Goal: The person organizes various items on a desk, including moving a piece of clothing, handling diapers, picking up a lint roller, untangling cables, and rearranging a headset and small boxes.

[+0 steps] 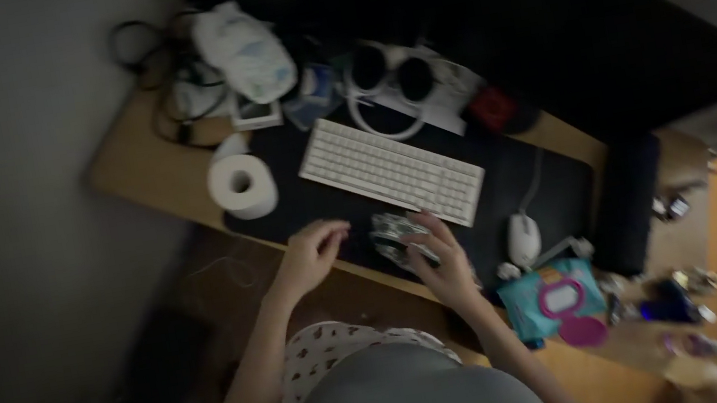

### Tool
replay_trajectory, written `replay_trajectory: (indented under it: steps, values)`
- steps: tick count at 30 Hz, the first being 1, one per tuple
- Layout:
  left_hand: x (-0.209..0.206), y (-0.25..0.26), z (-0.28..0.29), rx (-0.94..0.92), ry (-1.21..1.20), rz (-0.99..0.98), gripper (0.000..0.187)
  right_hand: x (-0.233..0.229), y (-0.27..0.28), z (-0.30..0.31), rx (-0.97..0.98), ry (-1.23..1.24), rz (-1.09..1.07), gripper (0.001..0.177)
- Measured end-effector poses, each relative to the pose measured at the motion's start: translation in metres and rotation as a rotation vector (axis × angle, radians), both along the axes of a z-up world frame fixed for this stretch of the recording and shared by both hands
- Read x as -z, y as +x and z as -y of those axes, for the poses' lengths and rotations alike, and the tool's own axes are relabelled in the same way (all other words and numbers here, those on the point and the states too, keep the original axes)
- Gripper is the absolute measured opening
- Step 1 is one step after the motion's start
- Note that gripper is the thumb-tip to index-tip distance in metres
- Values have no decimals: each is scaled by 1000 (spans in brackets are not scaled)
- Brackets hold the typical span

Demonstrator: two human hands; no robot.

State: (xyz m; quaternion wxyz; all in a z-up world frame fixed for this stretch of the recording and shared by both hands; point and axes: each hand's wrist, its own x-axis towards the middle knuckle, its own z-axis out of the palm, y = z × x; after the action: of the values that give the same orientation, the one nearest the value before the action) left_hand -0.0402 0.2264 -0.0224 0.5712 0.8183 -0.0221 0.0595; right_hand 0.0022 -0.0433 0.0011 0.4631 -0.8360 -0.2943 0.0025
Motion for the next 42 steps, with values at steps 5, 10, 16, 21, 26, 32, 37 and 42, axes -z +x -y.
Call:
replay_trajectory:
  steps: [5, 10, 16, 21, 26, 32, 37, 42]
  values:
    - [63, 45, -111, -329, -168, 95, 26, 13, 26, -62, 4, 26, 48, 22]
    - [99, 142, -239, -843, -115, 54, 53, 10, 47, -131, 90, -29, -168, 18]
    - [57, 231, -352, -764, 224, -176, 88, 11, 75, -196, 85, 24, -147, 17]
    - [62, 289, -380, -645, 260, -394, 115, 28, 83, -218, 119, 0, -66, 17]
    - [55, 287, -368, -419, 497, -725, 121, 35, 87, -231, 163, 14, -108, 18]
    - [114, 281, -291, -946, 567, 320, 77, 28, 97, -243, 198, 9, -143, 16]
    - [137, 316, -253, -676, 24, -112, 58, 41, 109, -248, 190, -14, -70, 18]
    - [136, 338, -242, -638, -18, -152, 41, 52, 129, -247, 331, 62, -106, 40]
